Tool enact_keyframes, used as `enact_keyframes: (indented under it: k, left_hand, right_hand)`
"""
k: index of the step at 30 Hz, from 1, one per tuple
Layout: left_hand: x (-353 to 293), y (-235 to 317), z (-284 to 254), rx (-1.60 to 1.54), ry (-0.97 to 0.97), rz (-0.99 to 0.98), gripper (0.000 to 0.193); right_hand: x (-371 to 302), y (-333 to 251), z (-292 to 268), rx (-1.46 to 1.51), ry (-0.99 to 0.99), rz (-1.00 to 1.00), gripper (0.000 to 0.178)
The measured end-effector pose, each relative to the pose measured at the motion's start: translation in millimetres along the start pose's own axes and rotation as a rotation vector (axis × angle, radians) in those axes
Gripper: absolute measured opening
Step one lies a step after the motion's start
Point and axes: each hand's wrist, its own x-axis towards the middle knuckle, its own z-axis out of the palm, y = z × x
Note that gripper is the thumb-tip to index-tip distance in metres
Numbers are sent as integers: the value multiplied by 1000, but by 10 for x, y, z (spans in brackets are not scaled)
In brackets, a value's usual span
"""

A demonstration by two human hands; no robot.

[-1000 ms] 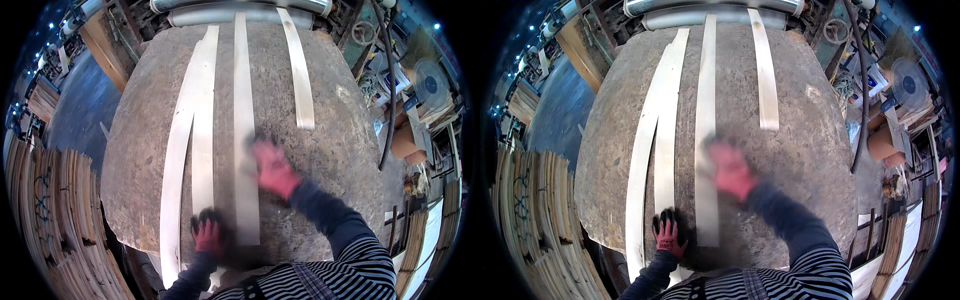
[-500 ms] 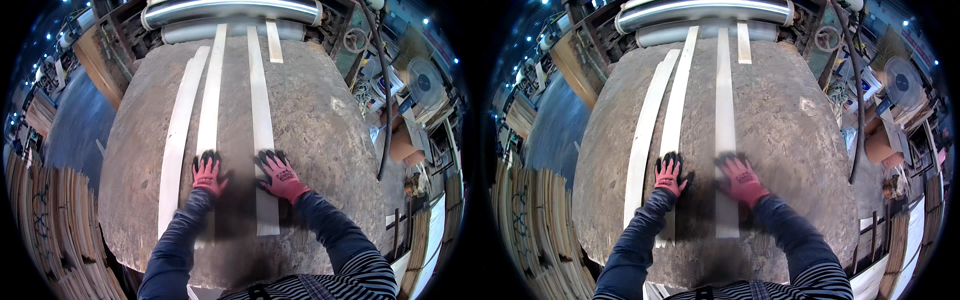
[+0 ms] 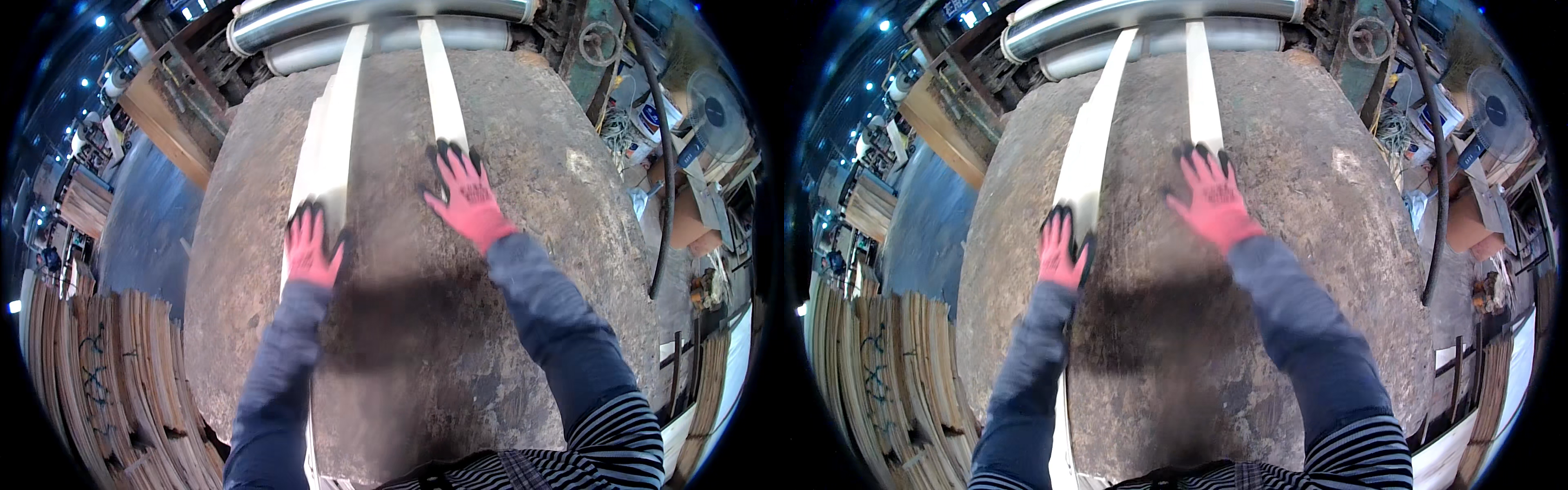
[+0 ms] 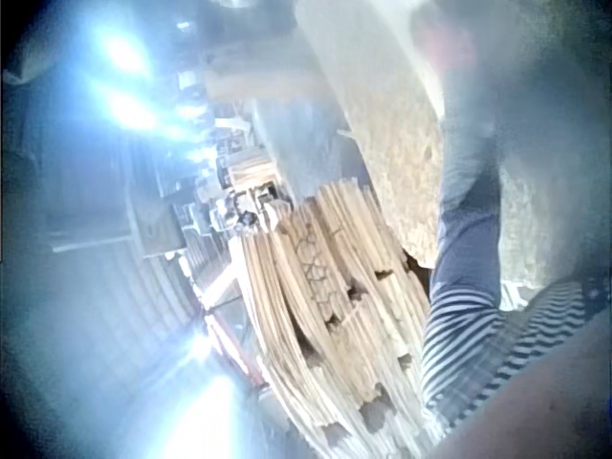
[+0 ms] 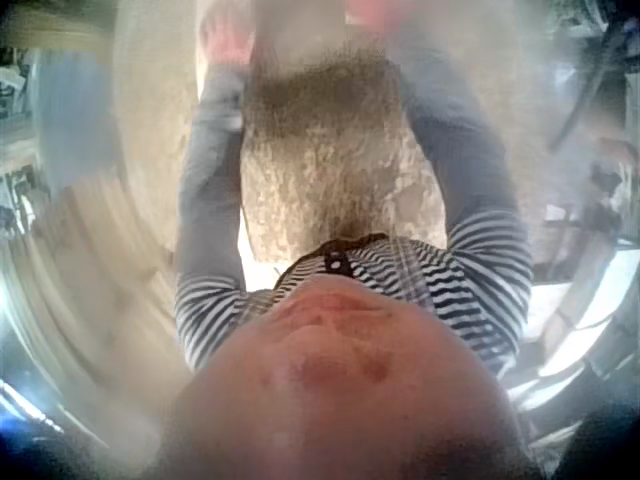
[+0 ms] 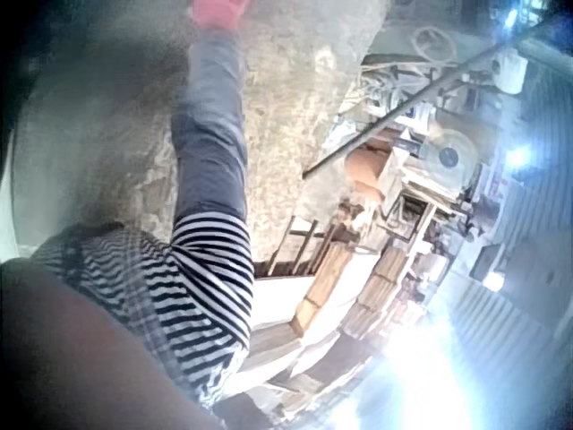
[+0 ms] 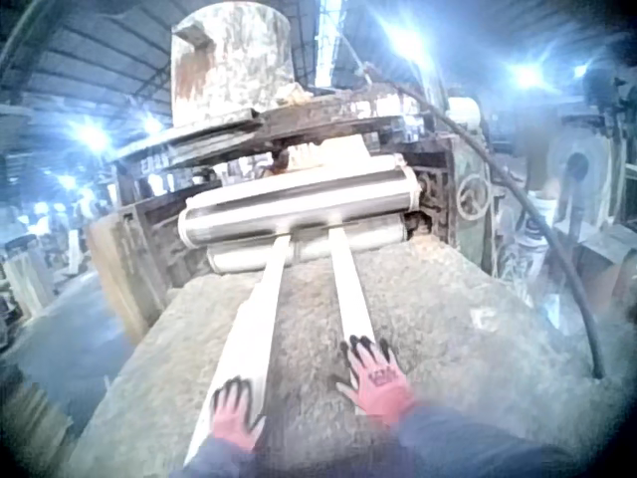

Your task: The person feeds thin wooden planks and a large plywood sheet into a roller machine in a workshop. They handle the planks one at a time, aligning them before feeding them through the rollers, then retrieve them from the output side.

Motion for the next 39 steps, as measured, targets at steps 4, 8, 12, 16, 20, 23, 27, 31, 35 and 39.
enact_keyframes:
  k: [4, 8, 12, 16, 20, 23, 27, 31, 35, 39]
  left_hand:
    - [-1961, -276, -946, 256, -200, -138, 75]
    - [-3177, -117, -880, 215, -516, -434, 76]
    - [-2581, 580, -515, -1, -490, -81, 66]
    - [-2709, 685, -792, -106, -208, -118, 62]
    - [-3610, 424, -1259, 72, -210, -350, 69]
    - [-4057, 183, -1200, 206, -332, -395, 70]
    - [-3969, 304, -1127, 141, -479, -324, 69]
    - [-3555, 589, -865, 73, -465, -263, 70]
    - [-3119, 714, -668, 15, -459, -232, 69]
    - [-2721, 662, -436, 19, -392, -238, 70]
  right_hand:
    - [-1097, -687, -481, 154, -283, -68, 71]
    - [-1989, -1361, -488, 292, -466, -96, 70]
    - [-2601, -1990, -464, 316, -402, -94, 69]
    - [-3105, -2315, -513, 252, -460, -9, 68]
    - [-3352, -2647, -614, 229, -563, -166, 65]
    - [-3570, -2601, -666, 149, -470, -142, 59]
    - [-3529, -2096, -906, -62, -588, 98, 63]
    - [-3451, -1773, -864, -78, -498, 206, 69]
    - [-3324, -1541, -652, -48, -517, 249, 71]
    - [-2888, -1002, -706, -78, -433, 232, 70]
